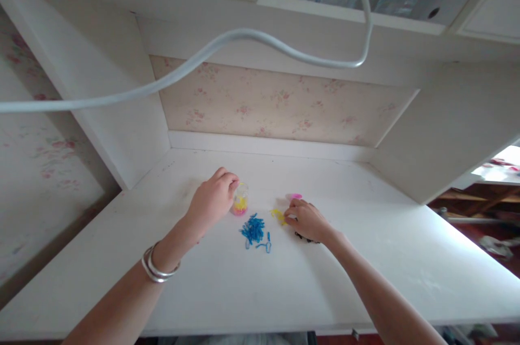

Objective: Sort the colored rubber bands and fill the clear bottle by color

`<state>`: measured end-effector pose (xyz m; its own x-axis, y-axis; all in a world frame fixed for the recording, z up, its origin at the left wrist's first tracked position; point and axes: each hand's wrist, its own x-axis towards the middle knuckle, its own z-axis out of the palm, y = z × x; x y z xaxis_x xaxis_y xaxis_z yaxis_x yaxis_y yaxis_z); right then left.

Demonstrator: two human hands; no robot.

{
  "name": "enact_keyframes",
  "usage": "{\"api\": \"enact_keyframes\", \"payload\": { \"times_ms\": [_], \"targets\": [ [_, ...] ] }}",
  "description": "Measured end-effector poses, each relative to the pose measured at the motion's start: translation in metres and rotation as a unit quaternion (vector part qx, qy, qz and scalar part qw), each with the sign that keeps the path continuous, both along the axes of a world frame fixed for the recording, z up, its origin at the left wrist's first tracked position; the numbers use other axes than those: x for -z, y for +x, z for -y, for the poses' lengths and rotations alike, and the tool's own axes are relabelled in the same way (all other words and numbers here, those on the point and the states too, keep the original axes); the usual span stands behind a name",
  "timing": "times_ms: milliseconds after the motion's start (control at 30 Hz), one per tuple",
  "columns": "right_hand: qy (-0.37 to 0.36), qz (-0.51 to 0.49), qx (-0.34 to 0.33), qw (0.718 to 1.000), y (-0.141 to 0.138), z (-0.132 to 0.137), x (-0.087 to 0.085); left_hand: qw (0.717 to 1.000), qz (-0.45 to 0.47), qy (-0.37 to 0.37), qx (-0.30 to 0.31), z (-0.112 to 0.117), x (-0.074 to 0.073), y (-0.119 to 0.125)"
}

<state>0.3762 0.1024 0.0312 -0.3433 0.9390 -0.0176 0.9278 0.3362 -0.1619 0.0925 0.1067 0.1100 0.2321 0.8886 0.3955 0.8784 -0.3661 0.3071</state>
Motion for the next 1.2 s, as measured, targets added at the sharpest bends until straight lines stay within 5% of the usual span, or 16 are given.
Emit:
{"api": "enact_keyframes", "payload": {
  "times_ms": [367,567,733,867,1200],
  "targets": [
    [0.005,-0.075,0.009,0.997,0.007,-0.005,0.002,0.996,-0.073,-0.046,-0.021,-0.004,0.003,0.005],
    [0.017,-0.113,0.013,0.993,0.011,-0.004,-0.012,0.999,-0.052,0.011,-0.006,0.022,0.001,0.018],
    [0.031,-0.16,0.012,0.987,0.013,-0.003,-0.024,0.984,-0.107,-0.07,0.123,0.047,0.033,0.058],
    [0.044,-0.198,0.006,0.979,0.008,-0.002,-0.038,0.973,-0.137,-0.111,0.145,0.041,0.062,0.092],
    [0.158,-0.215,-0.086,0.96,-0.066,-0.007,-0.089,0.97,-0.176,-0.083,0.149,0.022,0.082,0.128]
  ]
}}
